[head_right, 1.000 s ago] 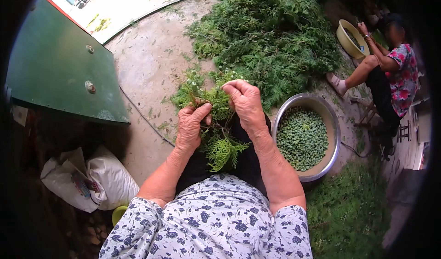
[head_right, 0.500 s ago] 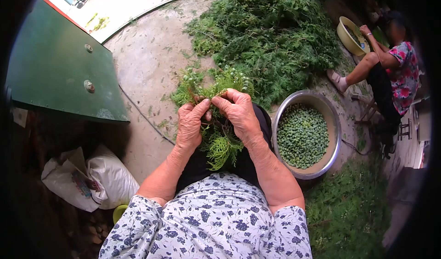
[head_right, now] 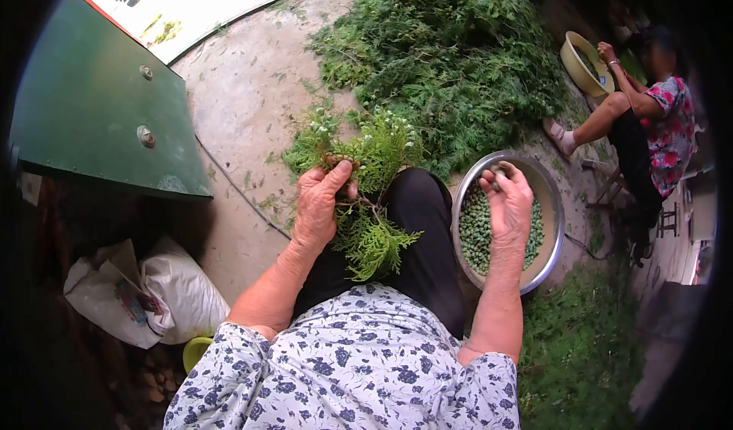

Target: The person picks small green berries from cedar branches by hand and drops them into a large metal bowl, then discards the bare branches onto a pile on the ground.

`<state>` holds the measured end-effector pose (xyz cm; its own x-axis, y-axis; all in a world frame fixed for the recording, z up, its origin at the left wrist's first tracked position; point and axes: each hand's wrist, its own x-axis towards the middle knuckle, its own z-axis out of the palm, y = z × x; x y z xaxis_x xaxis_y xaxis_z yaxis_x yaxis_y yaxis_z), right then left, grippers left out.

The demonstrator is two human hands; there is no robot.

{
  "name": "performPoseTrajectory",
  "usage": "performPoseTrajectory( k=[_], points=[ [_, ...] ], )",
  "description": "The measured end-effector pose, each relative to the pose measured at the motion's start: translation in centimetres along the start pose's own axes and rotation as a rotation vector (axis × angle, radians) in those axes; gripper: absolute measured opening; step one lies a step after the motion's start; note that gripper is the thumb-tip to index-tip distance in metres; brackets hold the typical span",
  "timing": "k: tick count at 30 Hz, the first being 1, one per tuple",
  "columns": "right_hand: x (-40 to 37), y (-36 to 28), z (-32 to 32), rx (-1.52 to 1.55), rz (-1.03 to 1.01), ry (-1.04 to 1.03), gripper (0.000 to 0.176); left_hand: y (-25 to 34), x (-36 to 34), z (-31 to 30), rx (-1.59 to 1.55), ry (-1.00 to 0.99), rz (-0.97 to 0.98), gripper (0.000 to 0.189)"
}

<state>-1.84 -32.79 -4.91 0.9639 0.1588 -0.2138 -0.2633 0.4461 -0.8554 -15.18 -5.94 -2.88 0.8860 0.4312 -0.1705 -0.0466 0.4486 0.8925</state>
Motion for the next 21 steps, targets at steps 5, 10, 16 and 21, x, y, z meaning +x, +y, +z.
performPoseTrajectory(
  k=[5, 10, 16, 21],
  points=[
    [-0.3, -0.8, -3.5, -1.212, -0.567, 0.42, 0.027, 0.8, -0.4, 0.6, 0.071, 0.016, 0.005, 0.026],
    [-4.7, 1.1, 8.8, -0.783, -0.378, -0.128, 0.016, 1.7, -0.3, 0.1, 0.467, 0.038, 0.128, 0.031],
    [-7.1, 6.7, 13.9, -0.9, -0.653, -0.537, 0.021, 1.9, -0.2, 0.4, 0.434, 0.161, 0.306, 0.019],
    [-7.5, 7.1, 14.1, -0.918, -0.681, -0.501, 0.023, 2.2, -0.8, 1.5, 0.213, 0.345, 0.267, 0.015]
  ],
)
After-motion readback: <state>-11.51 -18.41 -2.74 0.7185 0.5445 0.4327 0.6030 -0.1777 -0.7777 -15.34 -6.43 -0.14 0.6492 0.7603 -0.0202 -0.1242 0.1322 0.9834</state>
